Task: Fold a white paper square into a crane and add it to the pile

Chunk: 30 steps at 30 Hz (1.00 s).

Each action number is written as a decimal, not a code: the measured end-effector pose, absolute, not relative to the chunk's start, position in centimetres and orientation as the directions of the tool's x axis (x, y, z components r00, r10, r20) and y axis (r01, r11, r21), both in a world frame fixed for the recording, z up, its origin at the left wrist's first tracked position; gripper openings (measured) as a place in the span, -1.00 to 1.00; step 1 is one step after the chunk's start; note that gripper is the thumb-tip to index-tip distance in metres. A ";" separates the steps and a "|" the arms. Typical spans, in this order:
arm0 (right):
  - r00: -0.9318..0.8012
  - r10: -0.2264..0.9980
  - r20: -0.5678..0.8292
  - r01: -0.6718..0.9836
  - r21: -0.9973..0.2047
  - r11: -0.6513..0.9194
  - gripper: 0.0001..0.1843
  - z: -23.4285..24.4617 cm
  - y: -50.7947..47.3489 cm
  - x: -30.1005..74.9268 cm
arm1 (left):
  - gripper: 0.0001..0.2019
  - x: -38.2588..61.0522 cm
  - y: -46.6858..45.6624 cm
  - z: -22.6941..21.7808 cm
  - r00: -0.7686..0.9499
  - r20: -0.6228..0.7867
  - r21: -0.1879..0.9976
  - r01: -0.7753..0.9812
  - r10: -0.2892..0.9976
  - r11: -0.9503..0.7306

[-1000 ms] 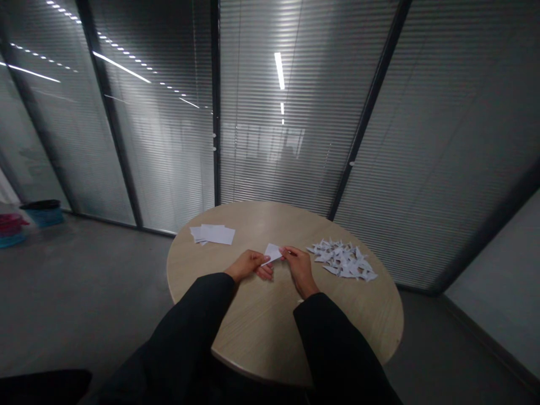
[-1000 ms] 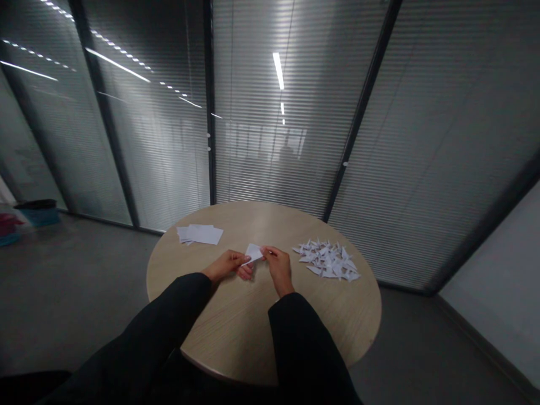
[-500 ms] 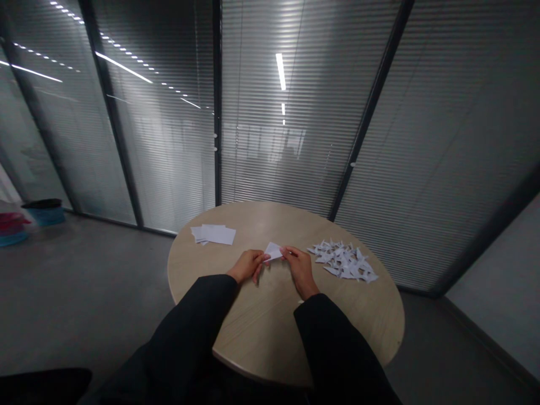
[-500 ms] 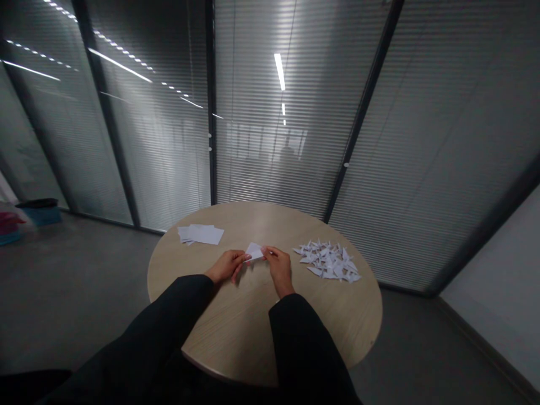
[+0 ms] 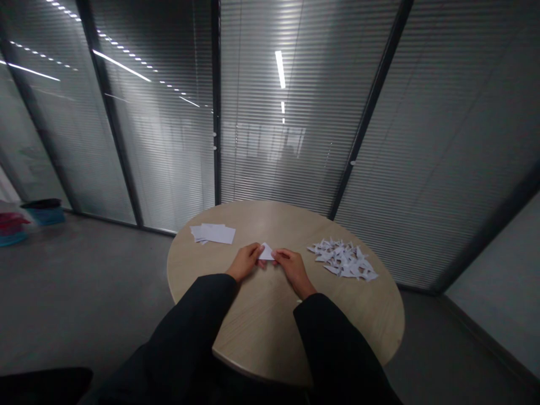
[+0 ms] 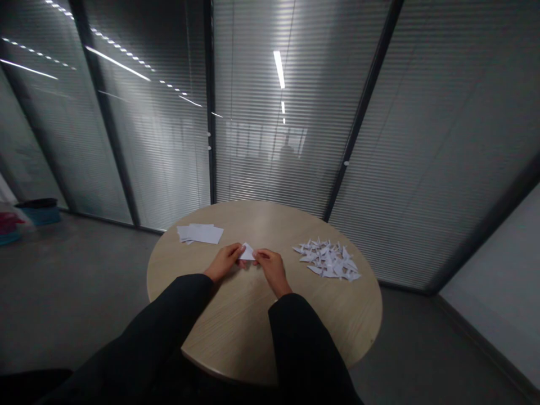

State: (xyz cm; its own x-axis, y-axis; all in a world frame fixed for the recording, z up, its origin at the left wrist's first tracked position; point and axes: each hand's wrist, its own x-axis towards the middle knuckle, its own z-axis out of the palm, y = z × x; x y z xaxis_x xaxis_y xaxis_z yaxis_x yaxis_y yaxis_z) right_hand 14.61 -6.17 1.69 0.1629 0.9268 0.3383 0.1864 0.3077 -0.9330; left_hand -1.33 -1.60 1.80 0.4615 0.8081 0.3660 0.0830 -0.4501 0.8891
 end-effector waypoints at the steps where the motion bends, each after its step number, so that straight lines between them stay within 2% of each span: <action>1: 0.146 0.932 0.333 0.186 -0.934 0.304 -0.72 1.7 -6.2 14.5 | -0.56 -1.4 -1.6 1.9 0.453 0.383 0.874 0.103 0.805 -0.474; 12: 0.019 0.960 0.279 0.168 -0.947 0.272 -0.74 1.4 -6.2 14.2 | -0.63 -1.7 -2.1 2.5 0.414 0.522 0.701 0.290 0.745 -0.652; 16: 0.019 0.960 0.280 0.171 -0.947 0.273 -0.74 1.4 -6.1 14.2 | -0.64 -1.8 -2.2 2.7 0.408 0.539 0.680 0.306 0.737 -0.666; 21: 0.026 0.955 0.294 0.175 -0.942 0.285 -0.73 1.2 -6.0 14.2 | -0.64 -1.8 -2.1 2.6 0.381 0.504 0.762 0.225 0.775 -0.607; 26: 0.139 0.934 0.328 0.176 -0.937 0.302 -0.75 1.2 -5.7 14.8 | -0.59 -1.6 -1.4 2.3 0.399 0.332 0.926 0.033 0.855 -0.375; 30: 0.210 0.913 0.349 0.194 -0.930 0.311 -0.74 1.2 -5.6 15.1 | -0.62 -1.7 -1.1 2.1 0.374 0.309 0.946 -0.027 0.874 -0.323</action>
